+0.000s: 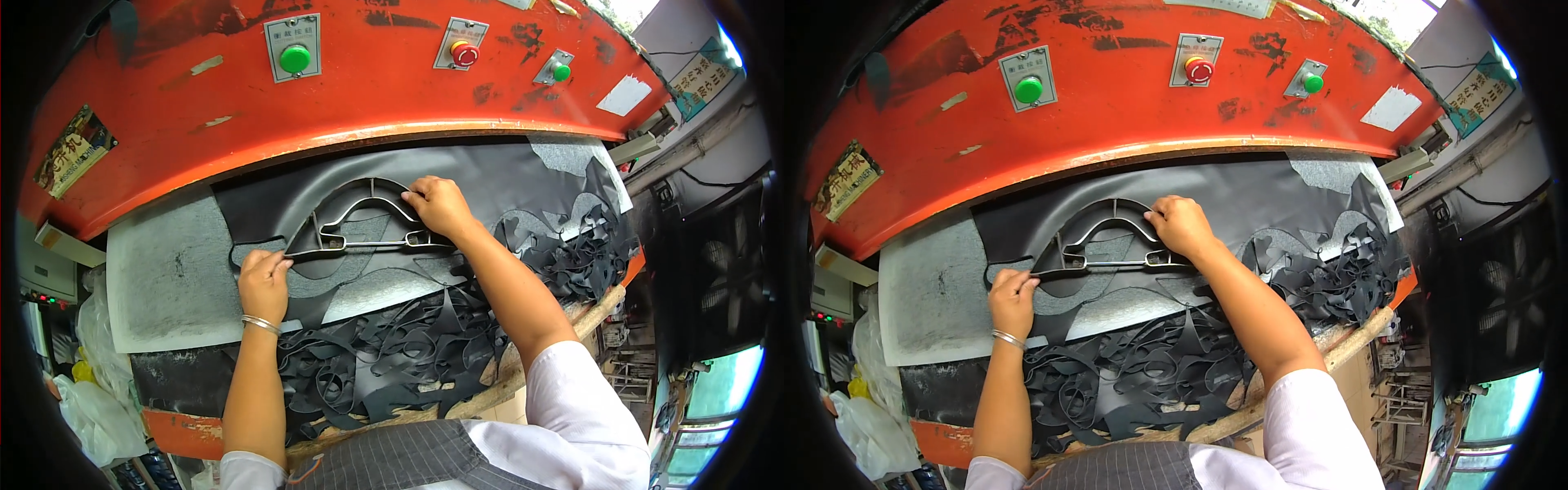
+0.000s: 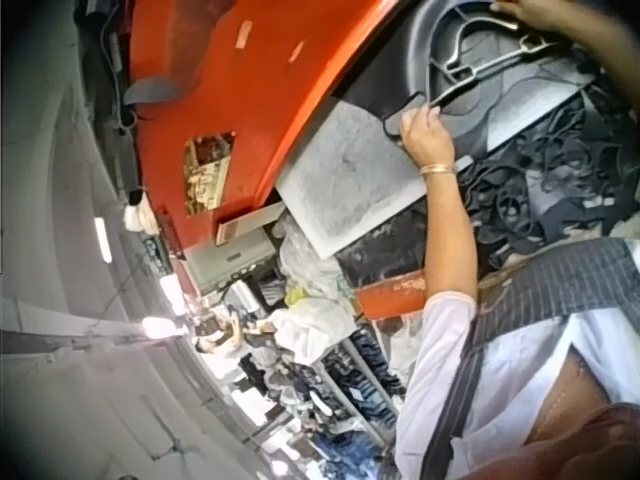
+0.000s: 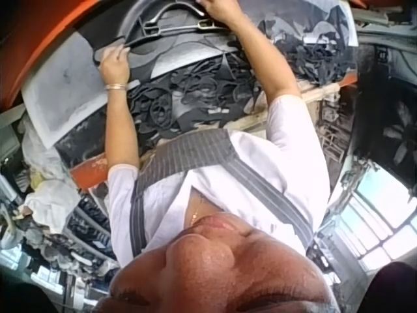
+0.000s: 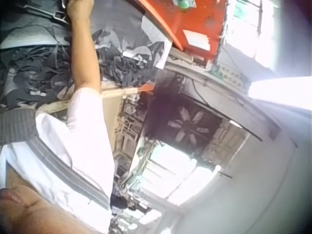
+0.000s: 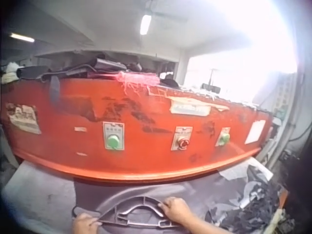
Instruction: Cutting out shoe components from a leather sheet using a hydraulic clicking press and metal dies.
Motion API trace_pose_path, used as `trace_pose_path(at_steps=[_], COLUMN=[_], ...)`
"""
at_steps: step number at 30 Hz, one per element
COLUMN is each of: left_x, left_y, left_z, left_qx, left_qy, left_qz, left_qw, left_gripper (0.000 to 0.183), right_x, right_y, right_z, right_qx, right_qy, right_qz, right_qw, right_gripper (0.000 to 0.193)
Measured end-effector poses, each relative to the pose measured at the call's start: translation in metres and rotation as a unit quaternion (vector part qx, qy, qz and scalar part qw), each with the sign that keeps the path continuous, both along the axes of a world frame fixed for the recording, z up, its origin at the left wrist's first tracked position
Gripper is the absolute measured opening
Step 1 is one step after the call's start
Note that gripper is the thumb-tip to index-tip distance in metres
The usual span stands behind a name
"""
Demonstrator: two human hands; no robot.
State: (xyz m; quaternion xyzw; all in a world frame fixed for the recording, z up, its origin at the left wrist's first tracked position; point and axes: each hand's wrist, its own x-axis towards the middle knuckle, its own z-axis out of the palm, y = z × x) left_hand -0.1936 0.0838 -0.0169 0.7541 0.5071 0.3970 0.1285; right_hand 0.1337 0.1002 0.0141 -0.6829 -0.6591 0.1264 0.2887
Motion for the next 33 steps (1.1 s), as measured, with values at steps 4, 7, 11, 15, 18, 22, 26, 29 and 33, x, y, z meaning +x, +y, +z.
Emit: trace_pose_path(at_steps=[4, 7, 11, 15, 18, 22, 26, 29, 33], left_x=[0.001, 0.001, -0.005, -0.003, -0.002, -0.001, 0.001, 0.003, 0.006], left_y=[0.005, 0.007, 0.004, 0.001, 0.004, 0.007, 0.008, 0.009, 0.011], left_z=[0.006, 0.002, -0.003, -0.002, 0.002, 0.003, 0.0, 0.0, 0.002], left_qx=[-0.017, -0.008, 0.017, 0.032, 0.031, 0.042, 0.038, 0.031, 0.025], left_qy=[-0.096, 0.037, 0.047, 0.034, 0.039, 0.04, 0.039, 0.038, 0.048], left_qz=[0.041, 0.037, 0.016, 0.036, 0.039, 0.003, 0.002, 0.001, 0.007], left_qw=[0.994, 0.999, 0.999, 0.998, 0.998, 0.998, 0.999, 0.999, 0.999], left_gripper=[0.014, 0.014, 0.014, 0.013, 0.012, 0.012, 0.012, 0.012, 0.013], right_x=[-0.009, -0.003, 0.009, 0.031, 0.038, 0.042, 0.048, 0.05, 0.052], right_y=[0.008, 0.02, 0.003, -0.049, -0.078, -0.084, -0.084, -0.084, -0.08], right_z=[0.018, 0.008, -0.004, -0.001, -0.011, -0.027, -0.028, -0.031, -0.026], right_qx=[0.067, 0.025, 0.012, -0.039, -0.016, 0.058, 0.082, 0.081, 0.088], right_qy=[-0.046, -0.059, 0.008, 0.024, -0.062, -0.049, -0.038, -0.031, -0.04], right_qz=[0.016, 0.04, 0.058, 0.076, 0.106, 0.082, 0.094, 0.095, 0.1], right_qw=[0.997, 0.997, 0.998, 0.996, 0.992, 0.994, 0.991, 0.992, 0.99], right_gripper=[0.023, 0.021, 0.03, 0.066, 0.079, 0.063, 0.058, 0.058, 0.058])
